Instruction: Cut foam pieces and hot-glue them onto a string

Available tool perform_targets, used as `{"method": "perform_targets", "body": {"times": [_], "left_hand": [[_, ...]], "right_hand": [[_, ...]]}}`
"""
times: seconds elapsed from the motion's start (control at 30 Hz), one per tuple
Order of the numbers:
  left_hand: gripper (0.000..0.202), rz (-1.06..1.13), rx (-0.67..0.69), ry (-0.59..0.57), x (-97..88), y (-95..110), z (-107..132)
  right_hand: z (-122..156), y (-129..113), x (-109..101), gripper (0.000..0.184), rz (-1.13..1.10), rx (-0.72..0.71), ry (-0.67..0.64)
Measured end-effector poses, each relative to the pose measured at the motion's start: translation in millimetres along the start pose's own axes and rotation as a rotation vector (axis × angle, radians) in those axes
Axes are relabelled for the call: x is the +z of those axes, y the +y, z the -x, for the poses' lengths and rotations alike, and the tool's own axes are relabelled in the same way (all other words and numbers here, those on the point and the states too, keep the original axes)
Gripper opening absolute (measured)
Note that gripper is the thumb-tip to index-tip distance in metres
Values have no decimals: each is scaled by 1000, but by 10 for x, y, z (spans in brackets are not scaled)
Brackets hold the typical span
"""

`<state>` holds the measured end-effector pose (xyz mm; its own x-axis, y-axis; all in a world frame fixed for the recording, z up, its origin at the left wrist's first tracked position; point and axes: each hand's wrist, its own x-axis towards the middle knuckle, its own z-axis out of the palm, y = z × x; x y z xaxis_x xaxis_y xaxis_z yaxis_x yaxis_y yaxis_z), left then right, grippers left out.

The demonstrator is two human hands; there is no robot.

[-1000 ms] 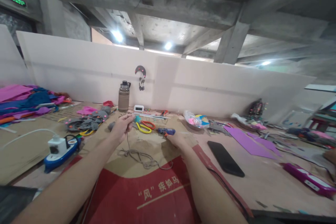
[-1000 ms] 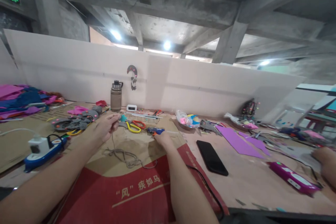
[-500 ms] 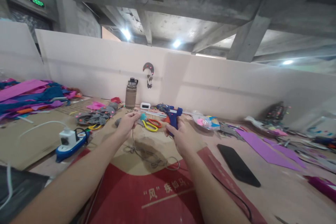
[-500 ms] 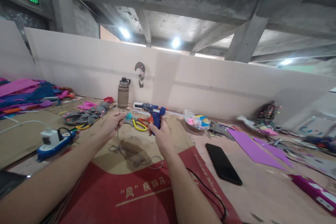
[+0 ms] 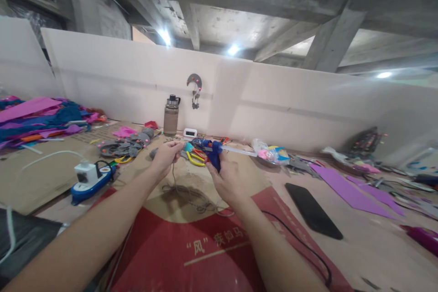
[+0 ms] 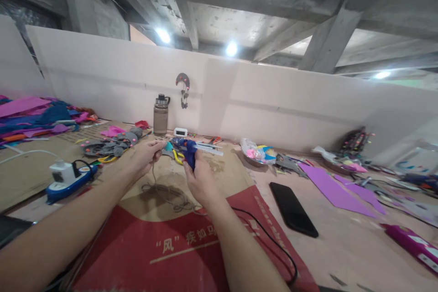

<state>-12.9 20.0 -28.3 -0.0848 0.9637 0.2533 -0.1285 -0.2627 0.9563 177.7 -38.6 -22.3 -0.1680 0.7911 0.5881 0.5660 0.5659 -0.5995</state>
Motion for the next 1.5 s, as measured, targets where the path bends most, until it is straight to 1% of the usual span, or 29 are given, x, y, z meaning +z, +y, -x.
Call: {"method": "perform_targets", "body": {"times": [0.27,0.53,0.7,0.9,1.1,1.5], "left_hand": [[31,8,-3,-10,42,27,23],[33,10,-5,-30,49,17,13],[32,33,0,-41,52,23,26],[32,38,-19,-5,64,62,46],[33,32,-7,-9,53,24,22],[34,30,-4,-11,53,29,20]], "right_hand": [[11,10,4,31,54,-11,-2],[8,-7,-1,30,59,2,-12],[12,11,17,28,32,-22,-10],[15,-10,7,27,43,-5,-17],[18,9,19,32,41,-26,-26],[29,-8,12,33,59,-27,-24]]}}
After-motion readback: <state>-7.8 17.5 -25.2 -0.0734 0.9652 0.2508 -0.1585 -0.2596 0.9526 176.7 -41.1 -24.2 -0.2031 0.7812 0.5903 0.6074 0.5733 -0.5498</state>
